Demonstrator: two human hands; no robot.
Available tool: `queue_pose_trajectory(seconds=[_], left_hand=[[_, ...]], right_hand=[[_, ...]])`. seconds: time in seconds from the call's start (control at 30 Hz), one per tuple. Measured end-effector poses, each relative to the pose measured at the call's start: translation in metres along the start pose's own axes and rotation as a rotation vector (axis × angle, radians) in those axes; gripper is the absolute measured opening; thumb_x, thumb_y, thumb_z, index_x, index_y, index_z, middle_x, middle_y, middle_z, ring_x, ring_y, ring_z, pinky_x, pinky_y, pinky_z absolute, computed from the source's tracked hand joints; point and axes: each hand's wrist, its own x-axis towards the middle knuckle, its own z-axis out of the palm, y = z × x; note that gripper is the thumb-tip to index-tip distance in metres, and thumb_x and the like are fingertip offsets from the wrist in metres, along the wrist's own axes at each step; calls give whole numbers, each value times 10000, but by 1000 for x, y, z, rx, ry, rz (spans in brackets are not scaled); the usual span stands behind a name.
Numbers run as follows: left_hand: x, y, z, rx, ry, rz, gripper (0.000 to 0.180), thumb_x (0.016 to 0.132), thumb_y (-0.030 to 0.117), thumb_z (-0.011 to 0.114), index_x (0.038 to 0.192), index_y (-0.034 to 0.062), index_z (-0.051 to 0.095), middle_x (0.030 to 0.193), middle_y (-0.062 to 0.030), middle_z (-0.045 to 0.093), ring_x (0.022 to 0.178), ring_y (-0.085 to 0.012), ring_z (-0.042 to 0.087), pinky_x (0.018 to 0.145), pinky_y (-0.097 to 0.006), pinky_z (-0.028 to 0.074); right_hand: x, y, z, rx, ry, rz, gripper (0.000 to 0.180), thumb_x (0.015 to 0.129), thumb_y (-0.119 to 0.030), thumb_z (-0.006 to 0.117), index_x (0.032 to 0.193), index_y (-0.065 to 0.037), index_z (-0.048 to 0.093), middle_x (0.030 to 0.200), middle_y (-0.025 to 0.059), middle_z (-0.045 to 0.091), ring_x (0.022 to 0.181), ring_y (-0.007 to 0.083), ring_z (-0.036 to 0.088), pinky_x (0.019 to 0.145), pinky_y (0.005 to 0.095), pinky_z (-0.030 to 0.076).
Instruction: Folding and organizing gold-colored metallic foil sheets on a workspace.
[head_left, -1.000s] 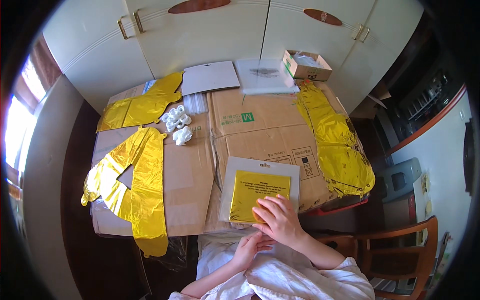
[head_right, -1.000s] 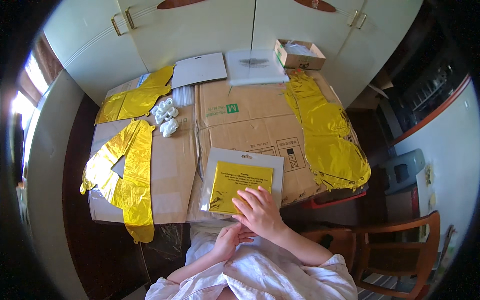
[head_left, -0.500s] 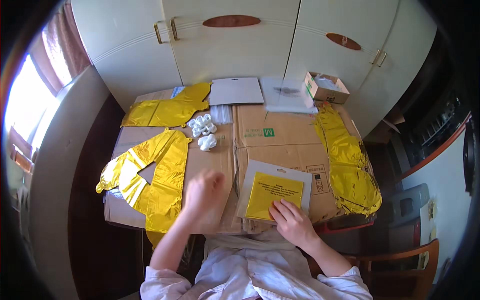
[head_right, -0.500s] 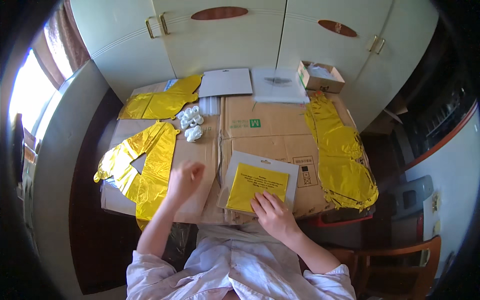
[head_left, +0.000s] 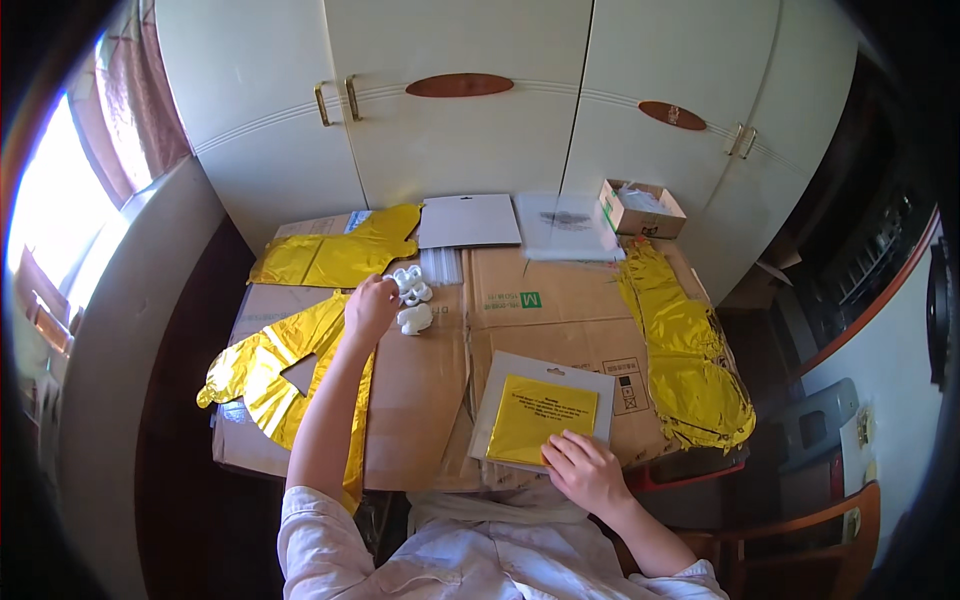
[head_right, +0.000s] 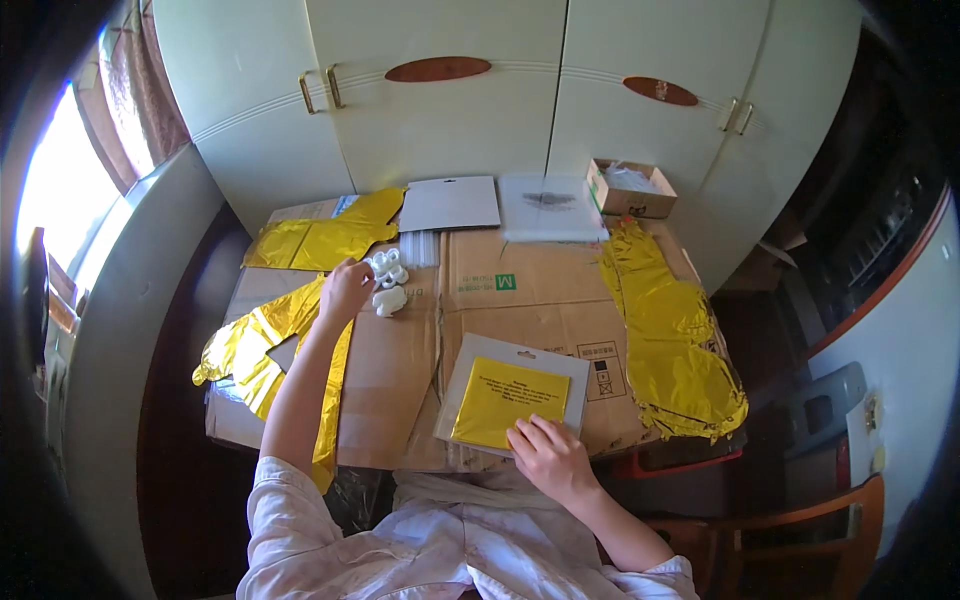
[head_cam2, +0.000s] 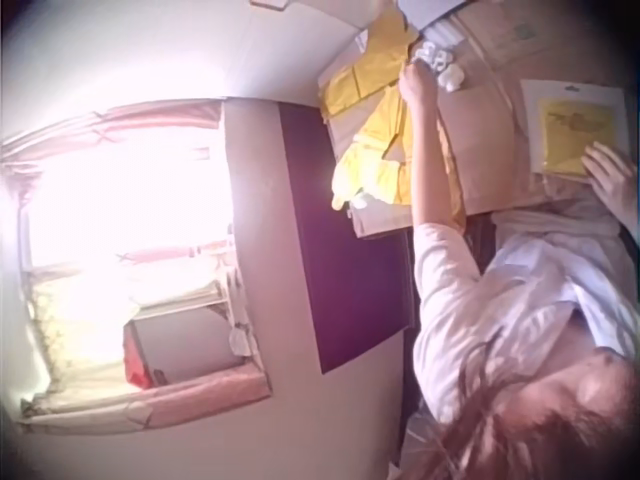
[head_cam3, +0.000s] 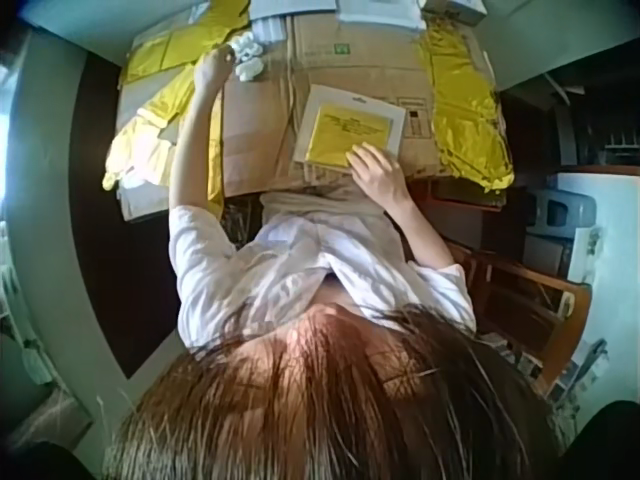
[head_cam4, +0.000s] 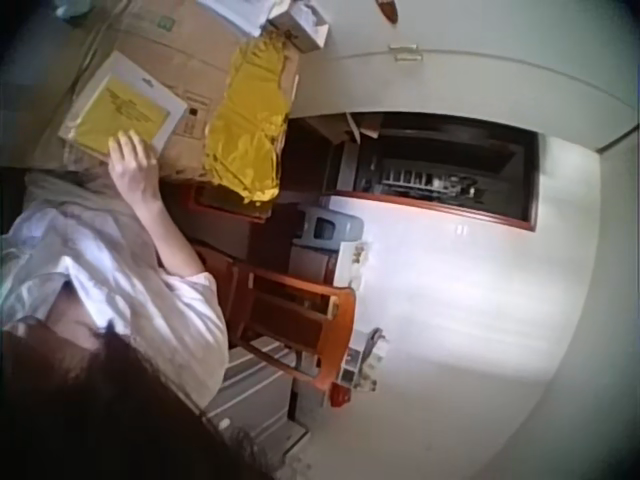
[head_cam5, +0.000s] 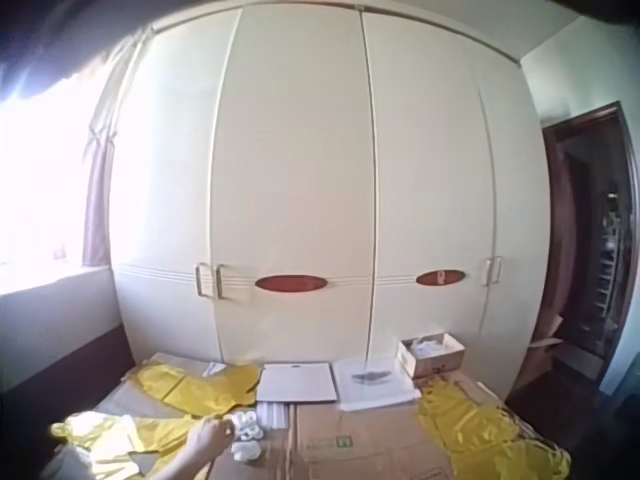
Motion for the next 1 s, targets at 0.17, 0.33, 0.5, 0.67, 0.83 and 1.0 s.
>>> queue_pose_trajectory(seconds=[0.17, 0.33, 0.5, 0.67, 0.83, 1.0], left_hand=[[13, -3, 6, 5, 140, 57, 84, 780, 108, 653, 848, 98, 702, 961, -107, 622, 982, -299, 618, 804, -415, 517], [30, 3, 13, 110, 54, 99, 109, 795, 127, 626, 851, 89, 712, 985, -119, 610, 1012, -303, 602, 820, -419, 518], [38, -3, 21, 165, 33, 82, 128, 813, 153, 614, 827, 80, 718, 997, -121, 605, 1011, -302, 593, 827, -416, 516], [21, 7, -14, -18, 223, 163, 87, 799, 143, 670, 842, 87, 722, 916, -108, 605, 937, -300, 603, 815, -414, 510], [-71, 90, -71, -267, 49, 346, 45, 788, 76, 714, 829, 87, 700, 787, -74, 620, 733, -253, 631, 605, -382, 516], [-151, 156, -89, -207, -168, 759, 191, 791, 105, 635, 980, 123, 664, 681, -10, 542, 609, -168, 612, 495, -311, 494]], right_hand=[[4, -2, 0, 8, 15, 2, 253, 765, -149, 713, 1009, -86, 687, 1061, 50, 677, 1020, 222, 642, 853, 363, 546], [5, -1, -3, -2, 9, -6, 248, 755, -121, 701, 997, -75, 679, 1044, 54, 675, 1005, 226, 649, 850, 356, 544], [7, -1, -5, 0, 8, -16, 252, 757, -118, 695, 1003, -71, 674, 1042, 55, 675, 991, 223, 654, 841, 348, 547], [12, 6, -8, -6, 37, -47, 236, 735, -120, 694, 963, -69, 663, 974, 41, 664, 931, 186, 655, 752, 317, 555], [24, 19, -24, -88, 18, -48, 204, 713, -134, 676, 909, -86, 643, 841, -4, 615, 814, 143, 633, 654, 283, 538], [39, 31, -29, -84, -32, -51, 220, 711, -121, 707, 924, -78, 672, 888, 19, 681, 827, 166, 671, 665, 301, 563]])
